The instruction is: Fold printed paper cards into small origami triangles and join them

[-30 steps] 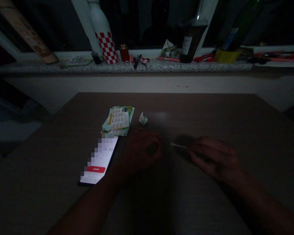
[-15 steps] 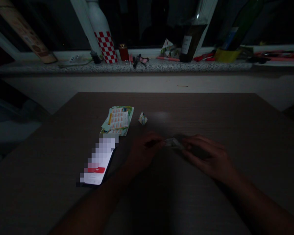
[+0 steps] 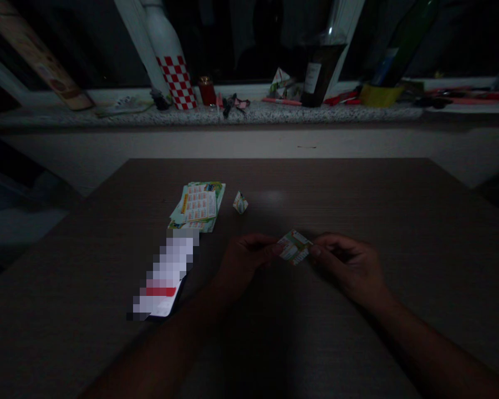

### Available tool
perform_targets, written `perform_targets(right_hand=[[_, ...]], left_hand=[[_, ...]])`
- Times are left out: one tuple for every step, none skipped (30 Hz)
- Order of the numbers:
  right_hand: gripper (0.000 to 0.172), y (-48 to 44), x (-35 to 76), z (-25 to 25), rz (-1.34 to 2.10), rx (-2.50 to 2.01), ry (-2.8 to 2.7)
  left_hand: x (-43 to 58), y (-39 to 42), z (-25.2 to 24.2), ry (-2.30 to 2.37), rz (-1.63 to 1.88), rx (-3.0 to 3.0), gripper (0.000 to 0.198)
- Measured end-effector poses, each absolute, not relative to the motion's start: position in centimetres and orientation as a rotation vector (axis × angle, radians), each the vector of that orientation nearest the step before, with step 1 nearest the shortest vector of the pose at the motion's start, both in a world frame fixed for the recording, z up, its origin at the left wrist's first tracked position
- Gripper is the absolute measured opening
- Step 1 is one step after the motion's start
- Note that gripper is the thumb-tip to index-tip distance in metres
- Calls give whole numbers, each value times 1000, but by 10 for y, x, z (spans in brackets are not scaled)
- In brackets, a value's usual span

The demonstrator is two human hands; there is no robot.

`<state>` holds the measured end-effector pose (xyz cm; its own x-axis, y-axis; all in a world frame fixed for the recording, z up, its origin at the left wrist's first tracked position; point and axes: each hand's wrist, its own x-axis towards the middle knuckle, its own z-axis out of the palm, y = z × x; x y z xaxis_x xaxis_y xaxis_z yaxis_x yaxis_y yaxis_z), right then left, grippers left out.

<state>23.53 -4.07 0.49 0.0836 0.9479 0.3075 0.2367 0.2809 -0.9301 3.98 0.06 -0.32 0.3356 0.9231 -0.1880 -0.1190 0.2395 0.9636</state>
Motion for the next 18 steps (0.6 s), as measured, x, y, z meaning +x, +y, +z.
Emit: perform_targets(right_hand=[[13,-40,236,5,842,-1185,-1369],[14,-40,236,4,896,-1175,-1332],[14,-39,237,4,938,-1163,-1298],[14,-39,238,3,969,-1153,-1271],[14,-38,238,3,992,-1148,-1251],[14,-38,239,3,1009,-1147,-1240],[14,-38,239,4,1019,-1147,-1237],[15,-37,239,4,1024,-1148,-1241],[16,-38,239,5,1023,-1150,-1249],[17,-38,238,5,1016,-1154,-1262],[17,-38,238,6,999,-1160,-1277],[16,-39,237,6,970,-1167,-1298],[15,-39,237,6,929,-1176,-1322],[12,-40,236,7,878,-1182,-1347],[10,-40,236,7,825,-1185,-1370],[7,-40,236,6,776,-1185,-1388],[5,-41,236,6,737,-1179,-1404],[3,-41,236,6,709,-1171,-1421]], left_hand=[[39,1,-3,958,862,1081,30],[39,0,-2,965,839,1094,29],[39,0,-1,972,816,1114,28],[39,-1,0,971,797,1137,26],[39,-1,2,965,786,1154,25],[39,-2,3,957,781,1166,23],[39,-2,4,949,781,1175,22],[39,-3,5,944,783,1185,20],[39,-3,5,942,789,1197,19],[39,-3,6,943,792,1216,18],[39,-4,6,944,796,1245,16],[39,-4,6,943,801,1280,15],[39,-4,6,940,809,1312,13],[39,-5,6,935,820,1337,12],[39,-5,5,933,833,1353,10],[40,-6,4,932,852,1361,9],[40,-6,4,934,877,1363,9],[40,-7,3,936,897,1365,9]])
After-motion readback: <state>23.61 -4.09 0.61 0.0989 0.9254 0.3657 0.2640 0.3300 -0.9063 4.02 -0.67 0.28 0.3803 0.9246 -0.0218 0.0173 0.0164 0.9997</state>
